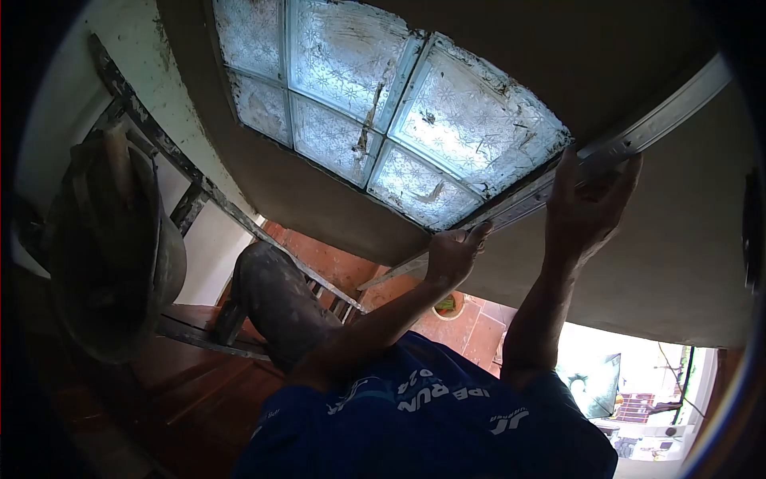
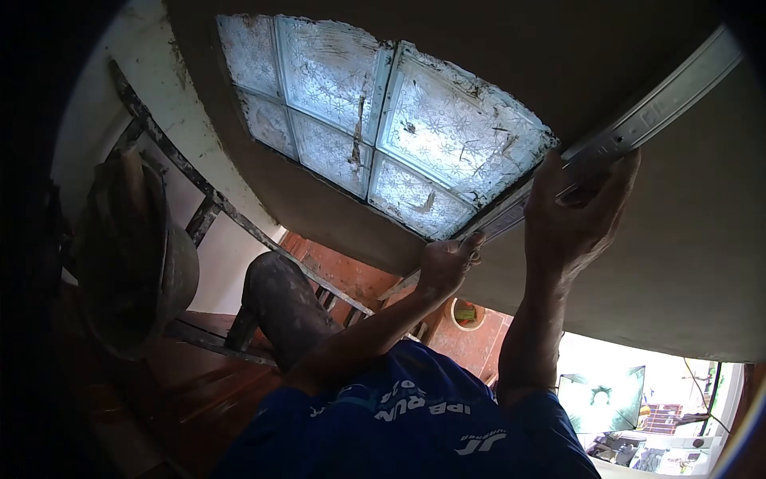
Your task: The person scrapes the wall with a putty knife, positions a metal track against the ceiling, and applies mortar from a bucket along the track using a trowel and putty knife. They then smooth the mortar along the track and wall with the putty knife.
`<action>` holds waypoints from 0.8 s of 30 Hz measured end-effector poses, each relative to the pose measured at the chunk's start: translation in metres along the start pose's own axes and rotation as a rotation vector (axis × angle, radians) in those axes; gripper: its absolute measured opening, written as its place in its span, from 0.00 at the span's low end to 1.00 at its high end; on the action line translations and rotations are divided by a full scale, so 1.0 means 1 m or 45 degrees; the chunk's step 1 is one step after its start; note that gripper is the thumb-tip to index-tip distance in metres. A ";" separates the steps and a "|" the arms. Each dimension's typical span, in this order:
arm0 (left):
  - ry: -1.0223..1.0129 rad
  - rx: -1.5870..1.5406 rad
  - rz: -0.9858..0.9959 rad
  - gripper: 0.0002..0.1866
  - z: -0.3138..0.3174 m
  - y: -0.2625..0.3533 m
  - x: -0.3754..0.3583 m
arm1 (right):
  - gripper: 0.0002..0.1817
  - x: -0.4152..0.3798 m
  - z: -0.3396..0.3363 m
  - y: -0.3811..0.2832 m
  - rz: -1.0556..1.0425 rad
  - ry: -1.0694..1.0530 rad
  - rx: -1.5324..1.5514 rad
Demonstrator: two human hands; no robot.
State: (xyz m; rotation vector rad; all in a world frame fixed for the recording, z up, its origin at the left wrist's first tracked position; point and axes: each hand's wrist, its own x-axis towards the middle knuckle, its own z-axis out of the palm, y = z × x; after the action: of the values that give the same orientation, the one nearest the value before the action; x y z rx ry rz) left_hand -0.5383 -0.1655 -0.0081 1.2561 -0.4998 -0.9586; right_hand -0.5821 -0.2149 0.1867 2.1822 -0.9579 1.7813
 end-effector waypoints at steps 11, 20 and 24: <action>0.032 0.035 0.035 0.38 0.002 -0.006 0.004 | 0.43 -0.002 0.012 -0.001 0.059 0.122 -0.082; -0.003 -0.027 0.002 0.34 -0.001 0.004 0.001 | 0.45 -0.006 0.021 -0.004 0.004 0.200 -0.294; -0.026 -0.006 0.029 0.34 -0.002 0.002 0.002 | 0.37 -0.010 -0.005 -0.013 -0.152 0.100 -0.100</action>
State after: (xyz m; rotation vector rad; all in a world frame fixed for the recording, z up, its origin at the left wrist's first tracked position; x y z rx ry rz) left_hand -0.5355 -0.1659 -0.0074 1.2349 -0.5265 -0.9535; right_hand -0.5797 -0.1983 0.1822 2.0599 -0.8468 1.7311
